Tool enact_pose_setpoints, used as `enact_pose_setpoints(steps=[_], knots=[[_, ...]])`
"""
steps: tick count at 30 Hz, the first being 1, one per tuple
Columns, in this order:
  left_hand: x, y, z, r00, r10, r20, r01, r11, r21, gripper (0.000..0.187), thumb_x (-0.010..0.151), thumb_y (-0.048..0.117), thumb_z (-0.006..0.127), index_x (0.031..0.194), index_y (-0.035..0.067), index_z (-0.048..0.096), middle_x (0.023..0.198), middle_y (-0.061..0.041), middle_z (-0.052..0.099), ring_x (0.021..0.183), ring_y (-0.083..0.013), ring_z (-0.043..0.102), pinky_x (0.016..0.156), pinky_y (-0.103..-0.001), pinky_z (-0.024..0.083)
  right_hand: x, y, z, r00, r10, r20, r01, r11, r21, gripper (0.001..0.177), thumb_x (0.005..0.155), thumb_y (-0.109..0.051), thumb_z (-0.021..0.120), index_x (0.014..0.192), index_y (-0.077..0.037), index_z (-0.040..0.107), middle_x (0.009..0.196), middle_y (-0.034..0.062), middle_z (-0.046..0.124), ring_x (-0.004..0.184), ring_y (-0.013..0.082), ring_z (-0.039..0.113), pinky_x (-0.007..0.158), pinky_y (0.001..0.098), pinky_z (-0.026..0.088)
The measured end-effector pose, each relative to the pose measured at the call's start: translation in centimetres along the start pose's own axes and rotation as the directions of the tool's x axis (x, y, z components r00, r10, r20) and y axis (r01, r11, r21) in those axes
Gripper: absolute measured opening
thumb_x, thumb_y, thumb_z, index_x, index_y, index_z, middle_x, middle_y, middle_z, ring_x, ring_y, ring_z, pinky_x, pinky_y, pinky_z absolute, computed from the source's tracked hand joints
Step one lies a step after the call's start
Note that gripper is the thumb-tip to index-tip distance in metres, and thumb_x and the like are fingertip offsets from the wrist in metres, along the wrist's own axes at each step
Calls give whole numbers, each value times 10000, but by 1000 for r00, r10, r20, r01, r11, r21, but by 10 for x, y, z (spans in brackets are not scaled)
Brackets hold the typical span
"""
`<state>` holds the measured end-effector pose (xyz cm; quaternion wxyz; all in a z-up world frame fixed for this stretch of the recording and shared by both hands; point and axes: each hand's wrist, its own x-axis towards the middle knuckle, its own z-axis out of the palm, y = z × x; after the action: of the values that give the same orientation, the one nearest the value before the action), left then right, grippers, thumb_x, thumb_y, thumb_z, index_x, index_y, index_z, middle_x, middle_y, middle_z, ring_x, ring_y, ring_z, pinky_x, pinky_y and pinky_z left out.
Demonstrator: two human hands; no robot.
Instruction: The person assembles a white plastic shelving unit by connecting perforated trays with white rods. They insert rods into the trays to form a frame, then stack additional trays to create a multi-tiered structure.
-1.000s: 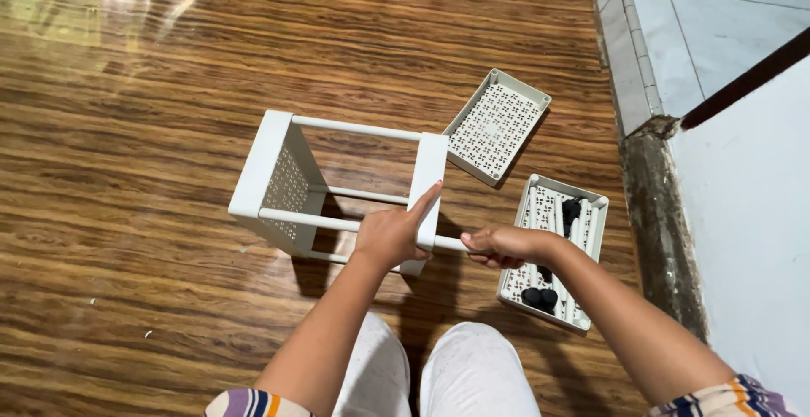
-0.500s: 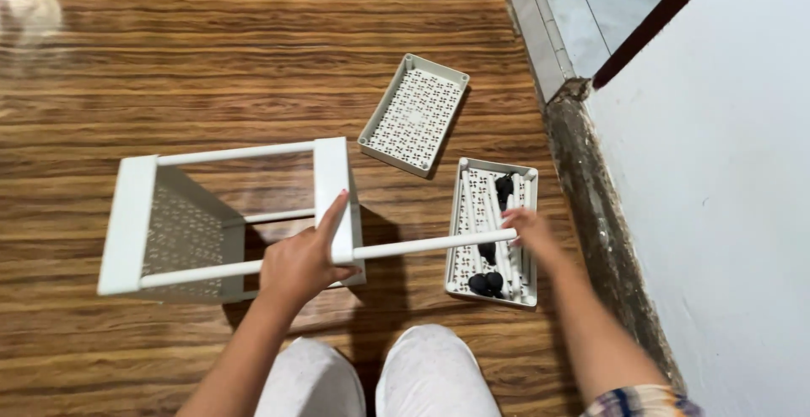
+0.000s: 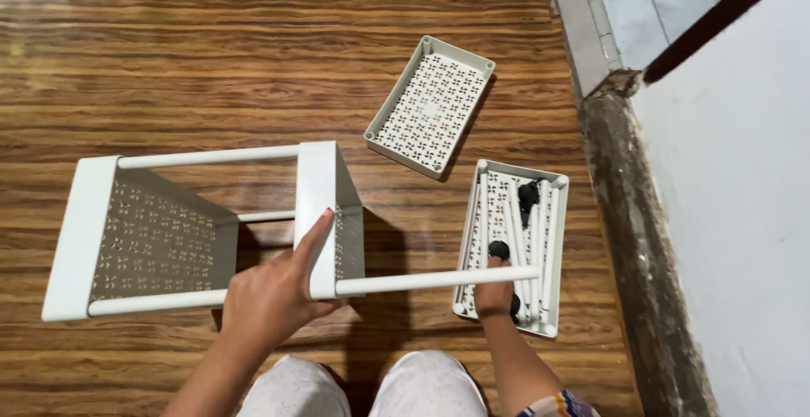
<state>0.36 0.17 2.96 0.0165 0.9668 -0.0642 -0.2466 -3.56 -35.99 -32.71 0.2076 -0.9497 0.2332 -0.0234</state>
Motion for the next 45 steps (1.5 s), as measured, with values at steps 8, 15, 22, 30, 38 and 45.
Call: enact_pose_setpoints(steps=[8,15,22,30,38,45], knots=[[3,-1,8,998,46,-48,-46,999,-17,1299,625,709,851,1601,442,38,823,-51,731,665,-245,714,550,-396,565,21,13,-63,635,18,772,-724,361,588,129,906,-92,667,1023,-41,682,957,106,725,872,190,675,791,321,552],[4,1,24,951,164,-262,-196,975,-102,1301,614,620,899,1604,374,92,792,-92,711,614,-251,672,491,-392,500,75,-49,-243,937,-52,345,-197,736,648,140,833,-88,580,972,-88,598,782,24,576,701,162,525,634,351,448],[-27,3,73,922,226,-313,-291,940,-179,1289,689,484,930,1629,348,59,911,-161,682,559,-231,630,427,-360,487,51,-224,-306,913,-125,388,-105,847,521,276,925,-360,693,927,-84,688,580,-31,508,431,84,391,362,238,348],[-50,7,122,864,264,-428,-389,890,-236,1275,674,444,913,1620,198,94,1129,-197,630,772,-374,682,661,-461,541,-54,-295,-185,831,-336,444,-90,706,702,317,874,-331,765,954,-24,741,719,36,726,562,97,619,509,256,516],[-24,-12,54,604,-55,-795,-333,889,-314,766,941,369,638,1576,208,243,1258,-191,572,1148,-361,542,962,-500,427,-78,-277,-148,738,-476,477,-179,544,820,182,870,-181,753,980,-38,738,806,-36,724,677,43,602,599,213,478],[39,17,51,880,68,-470,-285,867,-409,733,977,426,500,1622,197,238,1586,-125,298,1517,-342,129,1162,-666,160,-56,-253,-194,714,-228,662,-234,814,532,268,967,-359,660,1003,-94,664,584,-24,463,450,101,367,395,276,279]])
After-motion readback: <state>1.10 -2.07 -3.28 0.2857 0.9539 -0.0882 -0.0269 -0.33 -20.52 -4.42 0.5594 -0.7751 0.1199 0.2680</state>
